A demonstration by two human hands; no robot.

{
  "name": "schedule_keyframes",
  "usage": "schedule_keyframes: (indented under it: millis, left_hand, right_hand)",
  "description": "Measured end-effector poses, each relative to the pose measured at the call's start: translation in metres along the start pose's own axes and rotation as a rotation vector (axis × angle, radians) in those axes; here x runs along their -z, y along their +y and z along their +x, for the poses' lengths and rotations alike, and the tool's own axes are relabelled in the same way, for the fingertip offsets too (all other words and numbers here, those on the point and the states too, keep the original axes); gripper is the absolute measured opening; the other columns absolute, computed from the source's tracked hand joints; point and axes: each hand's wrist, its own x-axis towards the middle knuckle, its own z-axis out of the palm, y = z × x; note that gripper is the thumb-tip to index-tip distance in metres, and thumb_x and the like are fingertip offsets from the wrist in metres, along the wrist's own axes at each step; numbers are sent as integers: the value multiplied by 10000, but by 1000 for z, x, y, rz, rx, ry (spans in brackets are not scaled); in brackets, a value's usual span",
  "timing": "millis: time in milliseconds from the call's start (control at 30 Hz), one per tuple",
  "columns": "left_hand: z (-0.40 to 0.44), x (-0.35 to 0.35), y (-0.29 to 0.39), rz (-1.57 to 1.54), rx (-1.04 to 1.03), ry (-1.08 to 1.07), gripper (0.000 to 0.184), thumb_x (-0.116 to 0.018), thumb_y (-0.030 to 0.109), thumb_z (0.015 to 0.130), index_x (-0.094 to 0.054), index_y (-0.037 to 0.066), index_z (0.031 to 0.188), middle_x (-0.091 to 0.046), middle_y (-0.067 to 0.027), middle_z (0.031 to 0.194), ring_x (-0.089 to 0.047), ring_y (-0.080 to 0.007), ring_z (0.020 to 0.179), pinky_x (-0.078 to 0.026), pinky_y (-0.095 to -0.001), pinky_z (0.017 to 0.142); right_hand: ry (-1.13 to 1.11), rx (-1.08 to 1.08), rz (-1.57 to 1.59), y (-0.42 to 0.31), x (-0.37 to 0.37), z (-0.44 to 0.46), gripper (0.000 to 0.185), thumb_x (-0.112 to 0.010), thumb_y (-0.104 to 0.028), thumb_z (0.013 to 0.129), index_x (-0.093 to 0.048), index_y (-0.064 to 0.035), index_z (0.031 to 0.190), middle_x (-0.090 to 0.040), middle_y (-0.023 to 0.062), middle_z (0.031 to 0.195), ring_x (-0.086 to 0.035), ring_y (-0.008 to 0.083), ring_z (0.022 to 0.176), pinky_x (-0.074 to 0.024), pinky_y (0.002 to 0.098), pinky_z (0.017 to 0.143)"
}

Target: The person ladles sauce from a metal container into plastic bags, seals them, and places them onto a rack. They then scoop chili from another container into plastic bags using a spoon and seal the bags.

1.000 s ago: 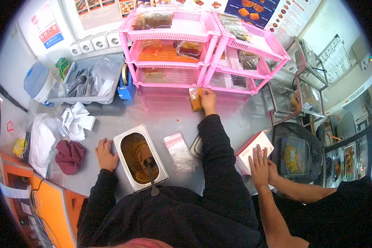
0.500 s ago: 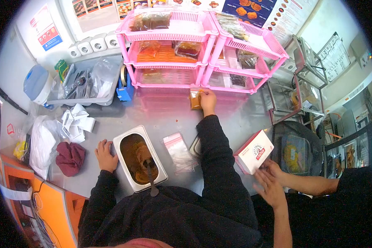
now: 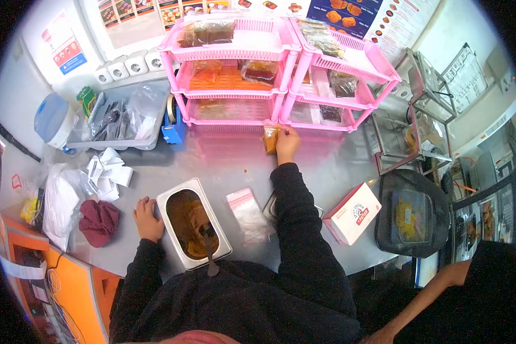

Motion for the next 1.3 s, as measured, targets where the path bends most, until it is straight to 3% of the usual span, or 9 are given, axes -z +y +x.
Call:
schedule_keyframes:
  millis: [233, 433, 533, 767, 867, 967, 1067, 1167, 1300]
  left_hand:
    - [-1, 0, 1, -6, -7, 20, 470, -627, 352, 666, -503, 112, 1050, -419, -122, 1214, -311, -325, 1199, -177, -516, 985]
    - [0, 2, 0, -25, -7, 10, 477, -641, 355, 660, -504, 116, 1048, -420, -124, 1211, -311, -325, 1198, -177, -518, 982]
    - [0, 6, 2, -40, 1, 9, 477, -650, 347, 658, -504, 115, 1048, -422, -125, 1206, -313, -326, 1195, -178, -520, 980]
    - [0, 6, 0, -44, -1, 8, 485, -657, 352, 656, -503, 113, 1049, -425, -127, 1201, -313, -328, 1193, -177, -521, 979]
    - [1, 6, 0, -45, 12, 5, 484, -656, 365, 657, -506, 115, 1043, -423, -128, 1201, -316, -329, 1190, -180, -525, 976]
    - [1, 6, -1, -45, 14, 7, 480, -656, 375, 656, -510, 118, 1034, -421, -126, 1199, -319, -329, 1184, -183, -528, 973]
    - [3, 8, 0, -50, 19, 11, 467, -638, 338, 650, -512, 111, 1039, -428, -119, 1195, -315, -322, 1190, -186, -504, 976]
    - [3, 10, 1, -43, 26, 16, 466, -642, 338, 646, -512, 112, 1032, -429, -119, 1191, -314, -324, 1190, -184, -507, 977]
    - [4, 6, -3, -32, 14, 10, 483, -659, 389, 652, -513, 120, 1025, -427, -121, 1175, -323, -333, 1173, -190, -541, 963]
  right_hand:
    - [137, -67, 262, 24, -16, 7, 86, -625, -87, 681, -604, -16, 724, -546, 42, 601, -518, 130, 591, -429, 290, 569]
    - [-406, -91, 7, -23, 27, 11, 111, -622, -93, 670, -613, -12, 746, -596, 73, 657, -551, 149, 602, -435, 296, 577]
    - [-541, 168, -157, -63, 36, 6, 140, -616, -119, 678, -621, -13, 769, -616, 119, 704, -585, 211, 625, -445, 315, 594]
    - [-352, 246, 14, -116, -21, 6, 136, -608, -133, 739, -629, -15, 804, -615, 113, 676, -593, 201, 609, -457, 309, 582]
    - [-362, 19, 152, -130, -39, -3, 103, -588, -106, 764, -631, -19, 798, -605, 93, 630, -577, 157, 546, -445, 284, 514]
    - [-283, 111, 144, -51, -92, 28, 96, -563, -71, 779, -618, -15, 834, -582, 77, 576, -553, 124, 484, -430, 261, 454]
    - [-383, -122, 253, -84, -88, 34, 161, -535, -116, 806, -600, -15, 913, -613, 112, 699, -589, 171, 613, -468, 292, 558]
    - [-201, 672, -355, -45, -113, 73, 240, -503, -177, 831, -572, -20, 999, -614, 146, 910, -584, 246, 853, -454, 356, 748]
    - [-304, 455, -102, -37, -118, 91, 285, -487, -228, 835, -562, -36, 1031, -583, 140, 1004, -531, 265, 957, -402, 376, 827]
